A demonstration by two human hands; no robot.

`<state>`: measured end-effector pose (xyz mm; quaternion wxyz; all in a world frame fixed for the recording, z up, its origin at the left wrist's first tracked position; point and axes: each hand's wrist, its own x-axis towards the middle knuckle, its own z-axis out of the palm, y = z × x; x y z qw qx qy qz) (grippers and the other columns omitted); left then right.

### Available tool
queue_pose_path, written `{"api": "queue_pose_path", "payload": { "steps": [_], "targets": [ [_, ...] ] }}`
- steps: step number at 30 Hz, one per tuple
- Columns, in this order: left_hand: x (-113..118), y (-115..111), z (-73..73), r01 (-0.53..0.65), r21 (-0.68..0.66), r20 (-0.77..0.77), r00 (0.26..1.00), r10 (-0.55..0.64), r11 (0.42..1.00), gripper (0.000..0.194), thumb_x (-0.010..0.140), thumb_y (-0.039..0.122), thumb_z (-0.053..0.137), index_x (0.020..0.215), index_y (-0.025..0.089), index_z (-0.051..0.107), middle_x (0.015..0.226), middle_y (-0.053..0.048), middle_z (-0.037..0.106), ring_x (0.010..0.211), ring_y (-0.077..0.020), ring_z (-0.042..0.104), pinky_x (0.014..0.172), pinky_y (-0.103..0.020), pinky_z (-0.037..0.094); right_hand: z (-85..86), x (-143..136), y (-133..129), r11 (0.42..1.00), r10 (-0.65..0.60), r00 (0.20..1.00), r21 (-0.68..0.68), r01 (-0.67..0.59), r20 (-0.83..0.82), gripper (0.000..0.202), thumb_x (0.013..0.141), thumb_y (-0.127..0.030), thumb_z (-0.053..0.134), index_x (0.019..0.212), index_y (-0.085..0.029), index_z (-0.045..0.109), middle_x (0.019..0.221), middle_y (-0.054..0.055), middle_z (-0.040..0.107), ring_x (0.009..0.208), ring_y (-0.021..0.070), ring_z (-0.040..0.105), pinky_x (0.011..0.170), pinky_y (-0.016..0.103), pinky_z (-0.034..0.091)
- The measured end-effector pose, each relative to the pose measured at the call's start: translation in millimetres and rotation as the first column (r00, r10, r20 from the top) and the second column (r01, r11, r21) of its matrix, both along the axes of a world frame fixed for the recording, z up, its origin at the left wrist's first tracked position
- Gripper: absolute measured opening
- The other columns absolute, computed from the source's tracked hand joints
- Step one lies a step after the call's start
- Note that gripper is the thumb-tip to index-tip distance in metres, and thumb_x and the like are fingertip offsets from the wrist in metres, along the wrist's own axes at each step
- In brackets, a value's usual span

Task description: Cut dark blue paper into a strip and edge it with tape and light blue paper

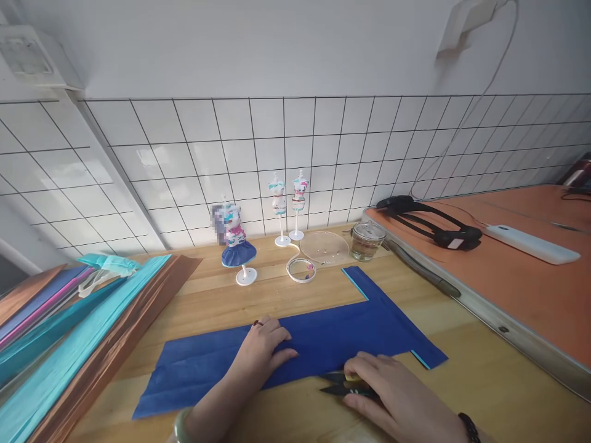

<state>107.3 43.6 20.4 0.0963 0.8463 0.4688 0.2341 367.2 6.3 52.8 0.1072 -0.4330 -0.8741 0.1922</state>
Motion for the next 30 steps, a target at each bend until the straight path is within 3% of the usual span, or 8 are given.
{"api": "queue_pose_path", "payload": {
  "steps": [5, 12, 18, 24, 30],
  "targets": [
    [0, -1, 4.2, 0.011, -0.046, 0.081, 0.997, -0.007, 0.999, 0.013, 0.082, 0.031, 0.057, 0.075, 0.020, 0.061, 0.075, -0.001, 0.063, 0.074, -0.0155, 0.055, 0.069, -0.028, 0.041, -9.5, 0, -3, 0.997, 0.009, 0.998, 0.082, -0.014, 0.054, 0.015, 0.088, -0.037, 0.048, 0.094, -0.026, 0.056, 0.088, 0.002, 0.060, 0.079, 0.0197, 0.057, 0.069, 0.031, 0.043],
    [0, -2, 6.4, 0.026, -0.084, 0.152, 0.988, -0.013, 0.996, 0.019, 0.084, 0.034, 0.054, 0.073, 0.020, 0.061, 0.072, -0.001, 0.062, 0.072, -0.0144, 0.055, 0.071, -0.028, 0.041, -11.0, 1, 3, 0.983, -0.024, 1.000, 0.184, 0.022, 0.007, 0.015, 0.089, -0.038, 0.048, 0.090, -0.026, 0.057, 0.081, 0.000, 0.058, 0.073, 0.0172, 0.058, 0.063, 0.027, 0.042],
    [0, -2, 8.3, 0.022, -0.108, 0.182, 0.983, -0.002, 0.994, 0.019, 0.083, 0.034, 0.054, 0.072, 0.020, 0.061, 0.072, -0.001, 0.063, 0.072, -0.0147, 0.056, 0.071, -0.029, 0.041, -13.4, -4, 6, 0.986, -0.025, 0.996, 0.168, 0.010, 0.086, 0.016, 0.089, -0.039, 0.047, 0.091, -0.025, 0.055, 0.084, 0.002, 0.059, 0.076, 0.0199, 0.057, 0.065, 0.031, 0.041],
    [0, -3, 10.1, 0.016, -0.121, 0.198, 0.980, 0.008, 0.992, 0.016, 0.083, 0.032, 0.056, 0.073, 0.020, 0.061, 0.073, 0.000, 0.063, 0.073, -0.0146, 0.055, 0.072, -0.028, 0.041, -11.9, 0, 3, 0.996, -0.038, 0.998, 0.079, 0.033, 0.059, 0.016, 0.089, -0.039, 0.047, 0.090, -0.023, 0.051, 0.086, 0.002, 0.059, 0.079, 0.0203, 0.056, 0.067, 0.033, 0.041],
    [-1, -3, 7.7, 0.020, -0.120, 0.207, 0.978, 0.005, 0.993, 0.013, 0.081, 0.029, 0.059, 0.072, 0.020, 0.061, 0.073, 0.001, 0.063, 0.073, -0.0141, 0.055, 0.073, -0.028, 0.040, -10.7, 5, 2, 0.996, -0.060, 0.996, 0.076, 0.055, 0.071, 0.017, 0.089, -0.039, 0.045, 0.088, -0.023, 0.051, 0.085, 0.002, 0.059, 0.078, 0.0202, 0.056, 0.067, 0.033, 0.041]
  ]
}}
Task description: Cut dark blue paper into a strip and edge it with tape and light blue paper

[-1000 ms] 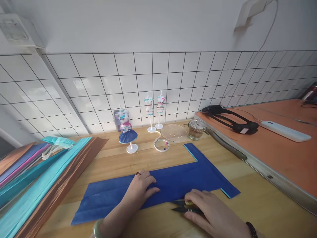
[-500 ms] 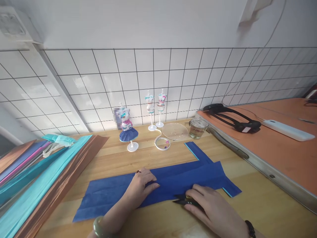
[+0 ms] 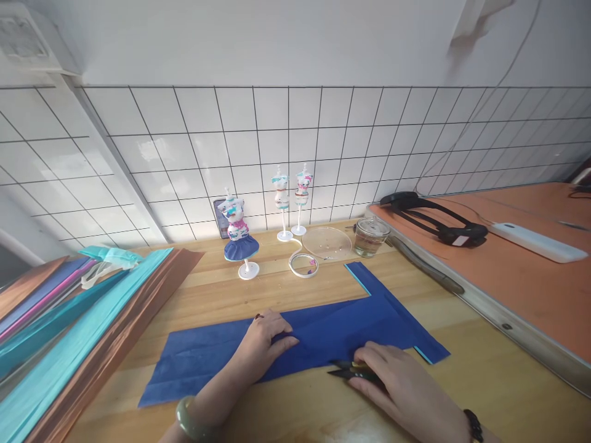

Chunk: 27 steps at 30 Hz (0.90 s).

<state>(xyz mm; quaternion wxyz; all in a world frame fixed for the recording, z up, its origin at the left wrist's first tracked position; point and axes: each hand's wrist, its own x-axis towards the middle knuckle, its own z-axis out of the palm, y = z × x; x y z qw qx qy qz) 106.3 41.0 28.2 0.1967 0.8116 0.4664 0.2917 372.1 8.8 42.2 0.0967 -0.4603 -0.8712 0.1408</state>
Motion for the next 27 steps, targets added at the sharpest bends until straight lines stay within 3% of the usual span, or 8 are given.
{"api": "queue_pose_path", "payload": {
  "steps": [9, 16, 27],
  "targets": [
    [-1, 0, -3.5, 0.003, 0.009, 0.000, 1.000, -0.003, 1.000, 0.018, 0.080, 0.036, 0.058, 0.073, 0.021, 0.063, 0.073, -0.001, 0.064, 0.074, -0.0155, 0.055, 0.072, -0.029, 0.040, 2.5, -19, 8, 0.996, 0.079, 0.997, 0.046, -0.077, -0.027, 0.016, 0.088, -0.037, 0.049, 0.091, -0.022, 0.052, 0.085, 0.002, 0.059, 0.079, 0.0198, 0.056, 0.069, 0.032, 0.040],
    [-2, 2, -5.2, -0.001, 0.013, 0.001, 1.000, 0.001, 1.000, 0.018, 0.079, 0.037, 0.060, 0.073, 0.020, 0.063, 0.074, -0.001, 0.065, 0.075, -0.0159, 0.055, 0.073, -0.029, 0.041, 6.8, -29, 13, 0.992, 0.123, 0.991, -0.002, -0.123, -0.054, 0.018, 0.087, -0.039, 0.052, 0.089, -0.021, 0.054, 0.086, 0.002, 0.061, 0.079, 0.0196, 0.055, 0.069, 0.031, 0.039],
    [-1, 2, -10.4, -0.023, 0.034, -0.022, 0.999, 0.024, 0.999, 0.043, 0.055, 0.051, 0.074, 0.081, 0.019, 0.062, 0.078, -0.001, 0.065, 0.076, -0.0189, 0.056, 0.072, -0.030, 0.041, 5.1, -35, 17, 0.989, 0.135, 0.985, -0.051, -0.141, -0.107, 0.018, 0.086, -0.039, 0.052, 0.088, -0.021, 0.054, 0.085, 0.000, 0.062, 0.078, 0.0183, 0.055, 0.069, 0.030, 0.036]
  ]
}}
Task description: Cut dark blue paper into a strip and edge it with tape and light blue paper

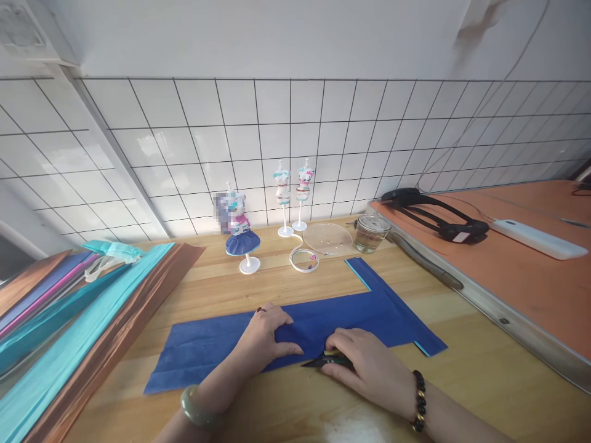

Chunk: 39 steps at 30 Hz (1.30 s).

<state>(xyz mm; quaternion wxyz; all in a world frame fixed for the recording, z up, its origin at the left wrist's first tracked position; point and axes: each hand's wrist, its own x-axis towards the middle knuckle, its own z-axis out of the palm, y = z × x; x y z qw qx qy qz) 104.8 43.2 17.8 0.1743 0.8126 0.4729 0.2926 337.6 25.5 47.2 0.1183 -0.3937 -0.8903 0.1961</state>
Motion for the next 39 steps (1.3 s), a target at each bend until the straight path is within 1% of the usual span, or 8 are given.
{"api": "queue_pose_path", "payload": {
  "steps": [9, 15, 22, 31, 39],
  "targets": [
    [0.6, -2.3, 2.3, 0.007, -0.017, -0.031, 0.999, -0.007, 1.000, 0.051, 0.051, 0.053, 0.076, 0.085, 0.019, 0.061, 0.081, -0.002, 0.065, 0.080, -0.0205, 0.056, 0.074, -0.032, 0.041, -3.6, 0.9, -1.0, 0.999, -0.032, 0.999, -0.030, 0.031, -0.038, 0.018, 0.085, -0.039, 0.052, 0.084, -0.021, 0.055, 0.082, 0.001, 0.063, 0.076, 0.0185, 0.057, 0.067, 0.029, 0.036],
    [0.2, -3.2, 5.4, 0.009, -0.026, -0.039, 0.999, -0.010, 1.000, 0.042, 0.061, 0.053, 0.070, 0.086, 0.021, 0.060, 0.082, -0.001, 0.065, 0.080, -0.0190, 0.055, 0.075, -0.032, 0.041, -3.1, 1.3, -0.4, 0.999, -0.032, 0.998, -0.018, 0.031, -0.053, 0.019, 0.086, -0.040, 0.051, 0.082, -0.021, 0.055, 0.080, 0.001, 0.064, 0.074, 0.0182, 0.057, 0.067, 0.028, 0.036],
    [0.3, -3.7, 7.0, 0.013, -0.032, -0.036, 0.999, -0.015, 0.999, 0.040, 0.065, 0.054, 0.067, 0.086, 0.021, 0.060, 0.083, 0.000, 0.065, 0.081, -0.0180, 0.056, 0.077, -0.031, 0.040, -1.9, 1.3, -0.5, 0.999, -0.042, 0.998, -0.022, 0.041, -0.042, 0.020, 0.086, -0.040, 0.050, 0.081, -0.021, 0.055, 0.080, 0.001, 0.064, 0.074, 0.0180, 0.058, 0.067, 0.028, 0.036],
    [0.3, -2.7, 6.1, 0.009, -0.037, -0.042, 0.999, -0.010, 0.999, 0.046, 0.056, 0.055, 0.072, 0.085, 0.021, 0.061, 0.083, -0.001, 0.065, 0.082, -0.0200, 0.056, 0.076, -0.032, 0.041, 0.1, -0.1, -0.5, 0.997, -0.067, 0.997, -0.037, 0.066, -0.044, 0.020, 0.086, -0.040, 0.051, 0.080, -0.021, 0.055, 0.078, 0.000, 0.064, 0.074, 0.0171, 0.058, 0.067, 0.028, 0.037],
    [-0.5, -3.0, 4.1, 0.007, -0.029, -0.038, 0.999, -0.008, 1.000, 0.046, 0.055, 0.053, 0.074, 0.086, 0.020, 0.061, 0.083, -0.002, 0.066, 0.083, -0.0202, 0.056, 0.078, -0.032, 0.041, -0.3, -0.8, -1.1, 0.995, -0.086, 0.995, -0.052, 0.083, -0.052, 0.017, 0.084, -0.037, 0.054, 0.076, -0.021, 0.054, 0.076, -0.002, 0.064, 0.072, 0.0161, 0.058, 0.066, 0.027, 0.037]
  ]
}}
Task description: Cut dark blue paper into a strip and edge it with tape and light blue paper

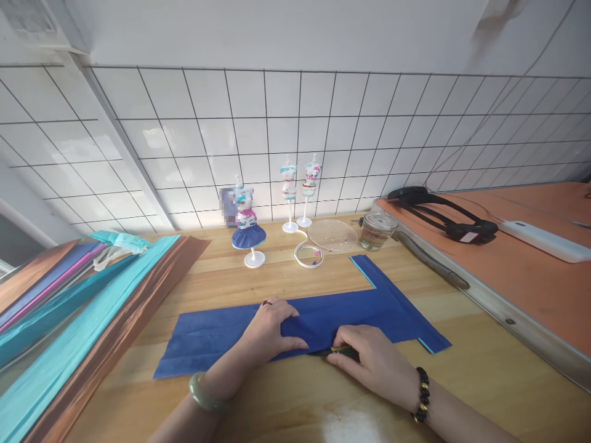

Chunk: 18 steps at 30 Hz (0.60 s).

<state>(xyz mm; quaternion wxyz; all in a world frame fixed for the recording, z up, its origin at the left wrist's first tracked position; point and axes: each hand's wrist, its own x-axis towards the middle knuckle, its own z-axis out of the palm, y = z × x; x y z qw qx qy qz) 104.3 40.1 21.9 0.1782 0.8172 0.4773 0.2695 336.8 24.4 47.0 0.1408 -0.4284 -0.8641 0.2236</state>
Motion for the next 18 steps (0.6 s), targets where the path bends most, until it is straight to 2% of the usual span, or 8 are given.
{"api": "queue_pose_path", "payload": {
  "steps": [18],
  "targets": [
    [0, -1, 1.0, 0.000, -0.003, 0.013, 1.000, 0.000, 1.000, 0.044, 0.059, 0.053, 0.072, 0.087, 0.021, 0.061, 0.084, -0.001, 0.065, 0.084, -0.0199, 0.056, 0.080, -0.033, 0.040, 3.1, -10, -4, 1.000, 0.004, 1.000, 0.011, -0.004, 0.015, 0.016, 0.082, -0.037, 0.055, 0.077, -0.022, 0.054, 0.077, -0.002, 0.064, 0.072, 0.0168, 0.057, 0.065, 0.027, 0.037]
  ]
}}
